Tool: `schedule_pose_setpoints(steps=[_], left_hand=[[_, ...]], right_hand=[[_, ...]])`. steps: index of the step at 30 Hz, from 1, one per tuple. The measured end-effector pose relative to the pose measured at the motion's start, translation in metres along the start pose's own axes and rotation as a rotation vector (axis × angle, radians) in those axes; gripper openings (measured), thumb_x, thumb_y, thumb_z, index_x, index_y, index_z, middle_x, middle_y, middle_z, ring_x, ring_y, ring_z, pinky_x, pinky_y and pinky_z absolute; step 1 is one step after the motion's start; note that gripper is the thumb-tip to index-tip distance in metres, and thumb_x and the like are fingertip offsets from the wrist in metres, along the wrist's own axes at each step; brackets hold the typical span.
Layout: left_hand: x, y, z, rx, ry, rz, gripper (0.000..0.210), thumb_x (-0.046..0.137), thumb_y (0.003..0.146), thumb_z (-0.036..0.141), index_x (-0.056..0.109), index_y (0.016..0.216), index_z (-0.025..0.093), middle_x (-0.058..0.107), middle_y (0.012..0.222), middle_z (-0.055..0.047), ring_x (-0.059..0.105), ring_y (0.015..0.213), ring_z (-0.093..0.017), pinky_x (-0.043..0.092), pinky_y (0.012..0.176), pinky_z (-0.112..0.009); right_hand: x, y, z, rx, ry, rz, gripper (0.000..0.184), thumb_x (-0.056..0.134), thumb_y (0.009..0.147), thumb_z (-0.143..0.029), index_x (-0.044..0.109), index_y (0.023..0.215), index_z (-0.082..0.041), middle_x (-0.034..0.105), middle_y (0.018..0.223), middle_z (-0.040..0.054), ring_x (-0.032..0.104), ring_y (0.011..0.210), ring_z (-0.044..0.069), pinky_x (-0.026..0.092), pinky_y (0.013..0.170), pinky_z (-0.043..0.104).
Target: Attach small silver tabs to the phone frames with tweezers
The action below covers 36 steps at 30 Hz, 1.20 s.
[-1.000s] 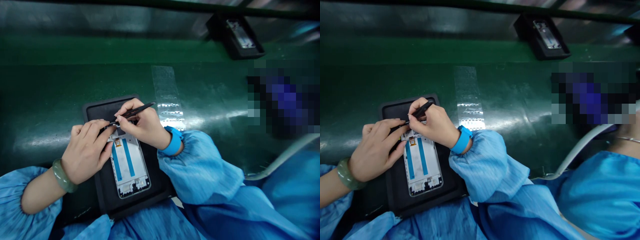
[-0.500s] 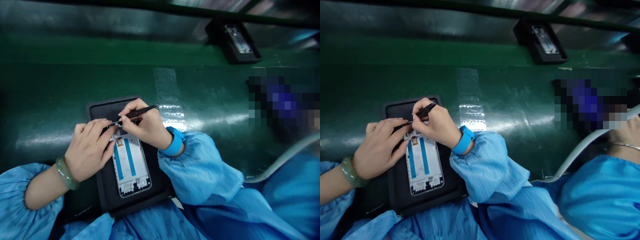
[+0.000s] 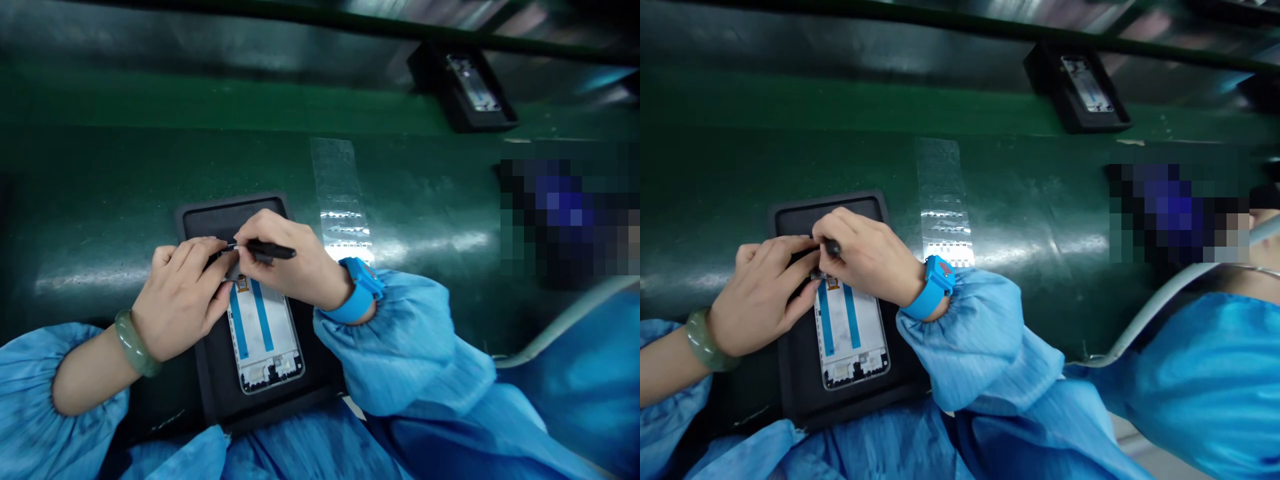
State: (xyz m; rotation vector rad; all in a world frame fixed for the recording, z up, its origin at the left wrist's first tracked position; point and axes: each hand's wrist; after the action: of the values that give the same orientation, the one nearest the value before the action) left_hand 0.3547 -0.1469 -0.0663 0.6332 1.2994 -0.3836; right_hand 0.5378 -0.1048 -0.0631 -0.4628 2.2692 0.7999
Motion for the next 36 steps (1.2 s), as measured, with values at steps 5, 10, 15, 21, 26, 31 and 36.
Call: schedule_pose_setpoints(steps=[5, 10, 15, 21, 26, 31, 36], left_hand=[[-0.0007, -0.0010, -0.0004, -0.001, -0.006, -0.017, 0.032, 0.045, 0.088, 0.030, 0.055, 0.116, 0.016, 0.058, 0.115, -0.012, 0.053, 0.107, -0.028, 0.035, 0.075, -0.041], [-0.0002, -0.0030, 0.0000, -0.017, -0.023, -0.033, 0.035, 0.046, 0.088, 0.033, 0.052, 0.119, 0.017, 0.056, 0.119, -0.012, 0.048, 0.117, -0.029, 0.033, 0.080, -0.044], [0.0011, -0.0040, -0.0002, -0.030, -0.063, -0.037, 0.033, 0.046, 0.088, 0.030, 0.052, 0.118, 0.018, 0.057, 0.118, -0.012, 0.045, 0.122, -0.030, 0.029, 0.091, -0.048], [0.0012, -0.0040, 0.0000, -0.039, -0.071, -0.040, 0.032, 0.047, 0.087, 0.030, 0.053, 0.117, 0.019, 0.057, 0.118, -0.012, 0.046, 0.121, -0.030, 0.025, 0.097, -0.051], [0.0014, -0.0042, 0.0000, -0.042, -0.082, -0.031, 0.033, 0.048, 0.086, 0.029, 0.054, 0.117, 0.019, 0.058, 0.117, -0.012, 0.046, 0.121, -0.031, 0.025, 0.099, -0.053], [0.0017, -0.0046, 0.0002, -0.044, -0.089, -0.024, 0.033, 0.047, 0.087, 0.029, 0.054, 0.118, 0.019, 0.057, 0.117, -0.012, 0.046, 0.121, -0.031, 0.024, 0.100, -0.054], [0.0023, -0.0053, -0.0003, -0.049, -0.105, -0.035, 0.033, 0.047, 0.086, 0.029, 0.055, 0.116, 0.017, 0.056, 0.118, -0.012, 0.045, 0.121, -0.032, 0.024, 0.101, -0.056]], right_hand=[[0.0024, -0.0041, 0.0047, 0.088, 0.132, 0.092, 0.007, 0.052, 0.079, -0.013, 0.051, 0.082, -0.019, 0.059, 0.080, 0.0001, 0.059, 0.072, 0.010, 0.048, 0.064, 0.022], [0.0025, -0.0068, 0.0097, 0.194, 0.273, 0.127, 0.005, 0.056, 0.080, -0.019, 0.052, 0.083, -0.018, 0.060, 0.080, -0.0008, 0.060, 0.069, 0.008, 0.049, 0.061, 0.019], [0.0032, -0.0077, 0.0088, 0.174, 0.225, 0.109, 0.005, 0.056, 0.080, -0.018, 0.053, 0.083, -0.019, 0.061, 0.083, -0.0003, 0.061, 0.076, 0.010, 0.049, 0.068, 0.023], [0.0047, -0.0078, 0.0090, 0.141, 0.190, 0.115, 0.005, 0.058, 0.081, -0.019, 0.054, 0.084, -0.019, 0.061, 0.082, -0.0002, 0.061, 0.077, 0.010, 0.049, 0.068, 0.022], [0.0049, -0.0074, 0.0078, 0.152, 0.170, 0.103, 0.003, 0.056, 0.082, -0.020, 0.054, 0.084, -0.020, 0.062, 0.083, -0.0002, 0.061, 0.077, 0.011, 0.049, 0.069, 0.023], [0.0048, -0.0076, 0.0072, 0.161, 0.165, 0.113, 0.003, 0.057, 0.082, -0.022, 0.054, 0.084, -0.020, 0.061, 0.083, -0.0002, 0.060, 0.076, 0.010, 0.049, 0.068, 0.022], [0.0061, -0.0080, 0.0060, 0.091, 0.114, 0.091, 0.004, 0.056, 0.083, -0.020, 0.053, 0.085, -0.020, 0.063, 0.084, 0.0000, 0.061, 0.079, 0.011, 0.049, 0.069, 0.023]])
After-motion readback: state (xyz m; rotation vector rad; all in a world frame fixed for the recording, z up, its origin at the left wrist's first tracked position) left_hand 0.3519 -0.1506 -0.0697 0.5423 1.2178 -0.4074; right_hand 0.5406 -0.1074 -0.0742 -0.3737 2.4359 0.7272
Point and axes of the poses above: each hand's wrist, its own y-axis towards the middle knuckle, its own x-axis out of the palm, z = x × y
